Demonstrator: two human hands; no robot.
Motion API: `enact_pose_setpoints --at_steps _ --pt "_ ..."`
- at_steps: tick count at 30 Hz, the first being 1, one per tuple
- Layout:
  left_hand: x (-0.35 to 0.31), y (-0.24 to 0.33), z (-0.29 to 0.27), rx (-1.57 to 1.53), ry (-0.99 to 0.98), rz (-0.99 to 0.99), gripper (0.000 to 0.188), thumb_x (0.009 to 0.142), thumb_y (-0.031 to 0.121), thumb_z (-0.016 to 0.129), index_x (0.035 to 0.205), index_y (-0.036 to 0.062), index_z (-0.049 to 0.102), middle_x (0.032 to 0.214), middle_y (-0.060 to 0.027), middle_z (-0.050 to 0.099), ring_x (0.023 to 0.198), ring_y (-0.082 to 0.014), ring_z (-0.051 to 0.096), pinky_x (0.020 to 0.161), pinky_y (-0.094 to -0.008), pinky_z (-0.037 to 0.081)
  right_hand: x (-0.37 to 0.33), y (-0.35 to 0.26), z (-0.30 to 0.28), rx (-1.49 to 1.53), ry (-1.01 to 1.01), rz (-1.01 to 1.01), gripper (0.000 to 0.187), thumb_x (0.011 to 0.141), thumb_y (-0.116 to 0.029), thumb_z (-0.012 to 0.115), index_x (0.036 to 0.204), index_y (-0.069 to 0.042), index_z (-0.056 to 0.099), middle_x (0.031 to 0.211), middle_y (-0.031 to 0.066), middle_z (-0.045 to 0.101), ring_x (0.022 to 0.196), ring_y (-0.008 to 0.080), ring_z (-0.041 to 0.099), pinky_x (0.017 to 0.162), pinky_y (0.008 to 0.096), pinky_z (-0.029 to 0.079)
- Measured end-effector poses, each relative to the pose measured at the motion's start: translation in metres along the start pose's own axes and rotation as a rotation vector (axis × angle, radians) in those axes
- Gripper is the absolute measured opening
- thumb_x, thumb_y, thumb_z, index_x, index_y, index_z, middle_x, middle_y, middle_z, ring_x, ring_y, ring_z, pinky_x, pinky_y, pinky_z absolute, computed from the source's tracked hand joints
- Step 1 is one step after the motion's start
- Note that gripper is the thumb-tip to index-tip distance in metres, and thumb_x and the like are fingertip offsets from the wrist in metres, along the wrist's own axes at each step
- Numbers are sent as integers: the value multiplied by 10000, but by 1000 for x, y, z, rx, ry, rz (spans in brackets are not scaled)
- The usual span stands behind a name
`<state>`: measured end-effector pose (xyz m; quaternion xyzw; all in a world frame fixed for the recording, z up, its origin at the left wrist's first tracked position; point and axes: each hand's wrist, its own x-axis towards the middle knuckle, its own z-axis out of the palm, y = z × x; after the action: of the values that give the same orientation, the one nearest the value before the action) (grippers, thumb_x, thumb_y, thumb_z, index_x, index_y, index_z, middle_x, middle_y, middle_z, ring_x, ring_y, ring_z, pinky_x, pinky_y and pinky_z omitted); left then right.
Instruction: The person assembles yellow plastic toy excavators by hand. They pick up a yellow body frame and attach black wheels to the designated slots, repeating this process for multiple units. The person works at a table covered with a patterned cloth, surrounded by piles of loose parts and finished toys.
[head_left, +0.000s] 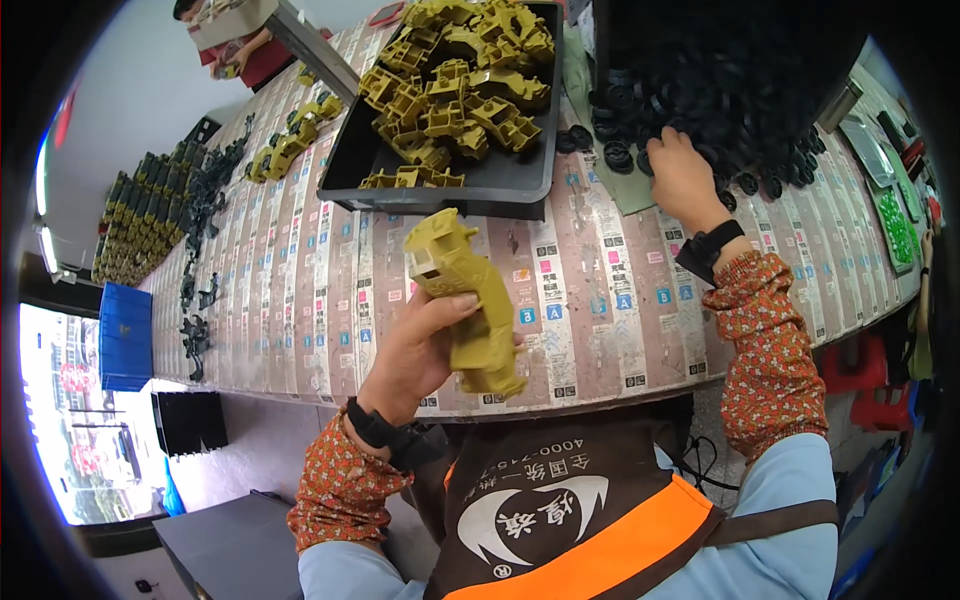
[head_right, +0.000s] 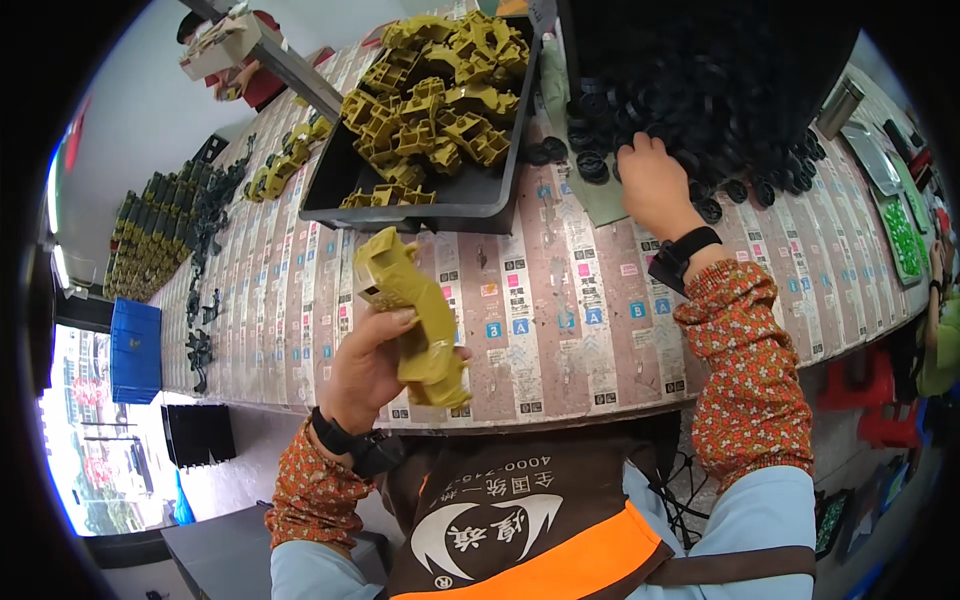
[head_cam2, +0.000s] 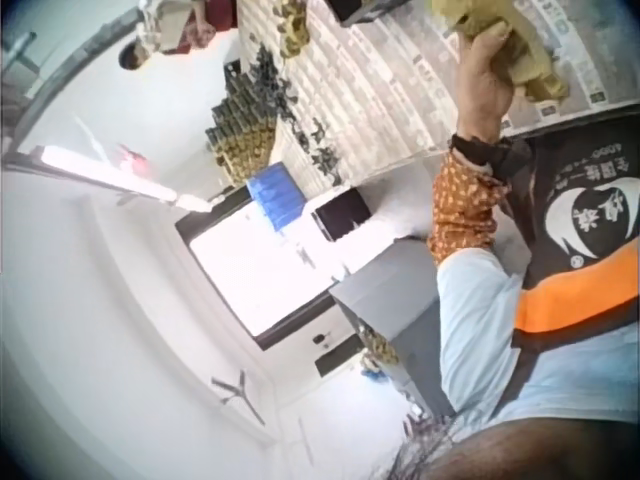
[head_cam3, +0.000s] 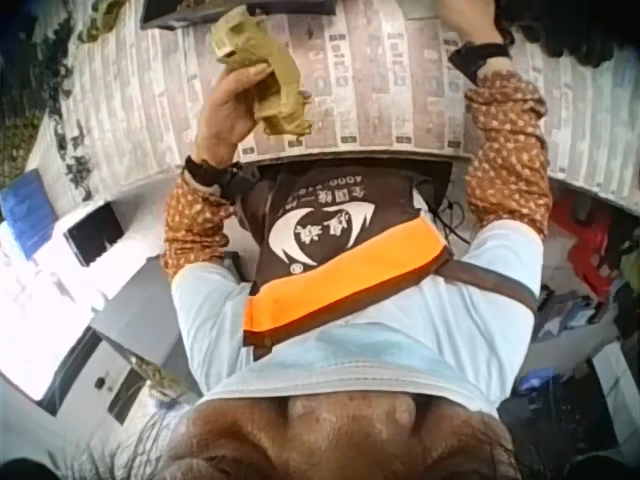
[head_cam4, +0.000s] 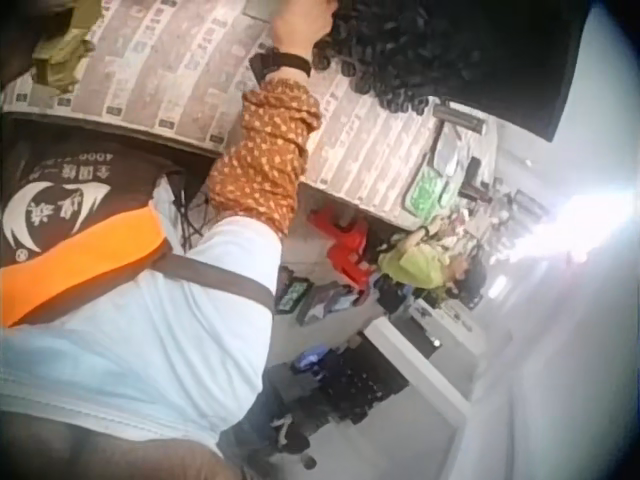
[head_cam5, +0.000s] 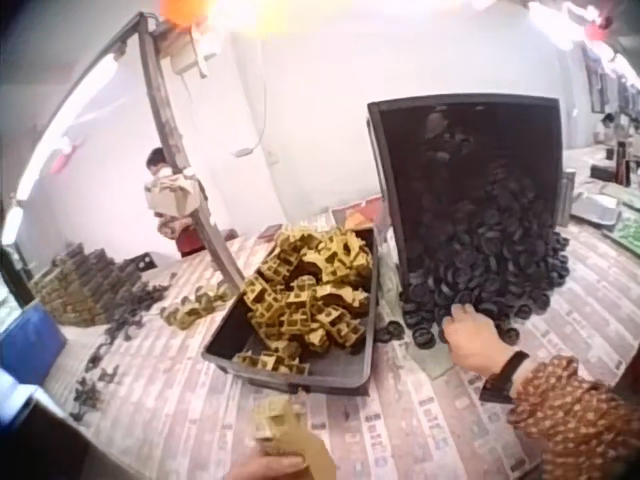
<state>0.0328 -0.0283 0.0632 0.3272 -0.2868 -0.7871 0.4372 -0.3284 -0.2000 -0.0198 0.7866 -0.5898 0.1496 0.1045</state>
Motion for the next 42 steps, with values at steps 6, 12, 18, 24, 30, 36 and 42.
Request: enact_pose_setpoints --at_steps 6,12,18,24,30,36,42 --pt "5 -22 -10 -118 -25 11 620 1058 359 588 1588 193 313 1257 -99 634 1151 -289 663 996 -708 519 -24 -28 -44 822 -397 229 192 818 -38 749 972 -1 639 1013 168 676 926 326 665 797 419 542" --pt "13 -34 -18 -79 60 -24 528 1067 493 530 1419 101 493 1201 -128 657 1137 -295 672 984 -652 558 -73 -50 -43 632 -314 67 259 875 -99 721 1095 17 649 1016 183 624 951 396 659 847 445 534" --pt "12 -41 -19 5 141 -64 576 1062 510 529 1453 92 468 1156 -108 644 1119 -284 671 848 -519 649 -91 -66 -44 539 -319 -79 340 884 -75 715 1199 16 629 1131 197 585 1009 386 645 862 430 537" --pt "3 -45 4 1 49 48 694 1064 522 506 1598 123 314 1237 -85 564 1145 -230 612 799 -444 664 -87 -110 -90 1346 -463 227 386 946 -43 661 1327 -5 608 1133 84 593 1033 156 618 879 296 525" --pt "-1 -57 10 255 80 109 688 1064 401 584 1617 126 282 1282 -61 539 1154 -176 588 928 -353 580 -94 -155 -98 1675 -223 116 424 980 -8 607 1402 -21 563 1208 63 543 1034 115 603 890 253 513" --pt "0 -66 18 357 176 186 739 1017 233 701 1533 85 194 1341 -95 516 1199 -173 551 1011 -339 503 -98 -165 -98 1622 -179 97 432 971 33 590 1400 -16 562 1225 76 536 1058 129 613 925 275 520" --pt "1 -72 26 542 195 262 736 1030 238 681 1520 47 166 1345 -113 499 1215 -189 538 1033 -340 476 -108 -164 -91 1645 -159 174 450 961 46 613 1406 -3 570 1212 76 579 1060 126 622 935 278 523"
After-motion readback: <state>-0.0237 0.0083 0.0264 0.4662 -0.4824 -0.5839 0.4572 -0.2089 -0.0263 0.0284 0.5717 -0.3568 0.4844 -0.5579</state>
